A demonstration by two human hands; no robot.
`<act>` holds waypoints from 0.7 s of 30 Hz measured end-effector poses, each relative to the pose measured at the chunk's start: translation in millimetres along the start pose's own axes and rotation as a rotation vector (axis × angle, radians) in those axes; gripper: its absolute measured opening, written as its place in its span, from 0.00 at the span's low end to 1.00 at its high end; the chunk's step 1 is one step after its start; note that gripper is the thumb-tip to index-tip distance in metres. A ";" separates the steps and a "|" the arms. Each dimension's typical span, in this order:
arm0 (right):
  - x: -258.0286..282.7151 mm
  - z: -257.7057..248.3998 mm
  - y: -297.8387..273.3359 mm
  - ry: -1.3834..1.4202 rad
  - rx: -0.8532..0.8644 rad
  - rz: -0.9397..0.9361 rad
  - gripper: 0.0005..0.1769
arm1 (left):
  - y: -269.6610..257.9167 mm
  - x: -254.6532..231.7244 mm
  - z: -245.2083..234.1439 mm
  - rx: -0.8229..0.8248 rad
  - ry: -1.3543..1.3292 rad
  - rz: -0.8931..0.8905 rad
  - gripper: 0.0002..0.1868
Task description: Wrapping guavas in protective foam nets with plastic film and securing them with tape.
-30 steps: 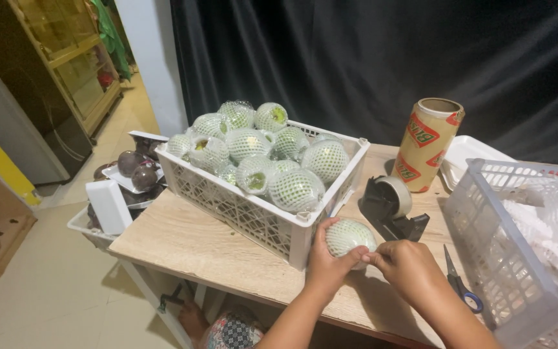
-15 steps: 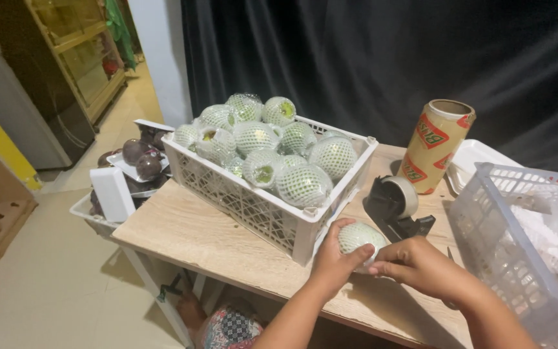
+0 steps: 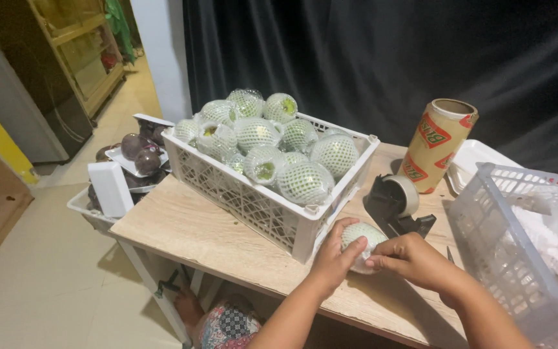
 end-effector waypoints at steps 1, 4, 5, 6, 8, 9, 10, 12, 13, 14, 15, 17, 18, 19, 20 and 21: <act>0.2 1.1 0.0 0.000 0.002 0.003 0.18 | 1.4 3.3 0.8 0.000 -0.003 -0.001 0.36; -2.7 -1.6 -0.3 0.078 -0.052 0.054 0.14 | 2.9 7.5 -0.6 -0.015 -0.038 0.004 0.29; -1.6 -1.9 -0.5 0.075 -0.055 0.056 0.16 | 1.2 5.4 -1.4 -0.019 -0.009 0.005 0.31; -0.5 -2.0 -0.7 0.073 -0.057 0.058 0.17 | -0.6 3.4 -2.1 -0.023 0.020 0.006 0.34; 2.9 -2.6 -1.6 0.079 -0.067 0.064 0.18 | -1.7 2.1 -1.8 -0.011 0.009 0.027 0.41; 4.0 -2.9 -2.6 0.084 -0.077 0.071 0.19 | -2.4 0.9 -0.9 0.001 -0.003 0.049 0.49; 1.8 -2.9 -2.0 0.085 -0.077 0.072 0.19 | -2.0 -0.3 -0.1 0.003 -0.003 0.048 0.49; -2.7 -4.6 -1.1 0.066 -0.099 0.084 0.20 | -1.1 1.8 2.7 0.023 0.008 -0.017 0.65; -5.2 -3.9 -0.1 0.066 -0.099 0.084 0.20 | -3.8 -3.7 3.0 0.023 0.008 -0.017 0.65; -9.4 -4.7 0.8 0.089 -0.117 0.102 0.20 | -6.5 -8.7 1.5 0.006 0.073 -0.040 0.58; -13.5 -5.6 1.7 0.111 -0.136 0.120 0.20 | -9.2 -13.8 -0.1 -0.010 0.138 -0.063 0.51; -10.5 -7.5 -0.4 0.104 -0.152 0.163 0.20 | -3.4 -5.2 0.9 -0.019 0.148 -0.044 0.48; -10.2 -9.4 -1.5 0.096 -0.168 0.205 0.20 | -0.3 -2.0 0.7 -0.029 0.158 -0.025 0.44; -4.7 -12.8 -1.3 0.094 -0.168 0.204 0.20 | 0.3 -2.7 2.1 -0.030 0.158 -0.024 0.44; -3.6 -14.0 -1.2 -0.063 -0.137 0.309 0.18 | -0.5 -3.1 1.4 -0.044 0.183 -0.025 0.44; -2.4 -16.0 -1.7 -0.221 -0.106 0.412 0.18 | -1.3 -3.6 0.9 -0.059 0.209 -0.025 0.43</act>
Point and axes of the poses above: each hand's wrist, its own y-axis towards the middle knuckle, its own z-axis out of the palm, x = y × z, the point moved 8 cm from there along y, towards the middle knuckle, and after that the axes turned 11 degrees about x, right-handed, at the moved point
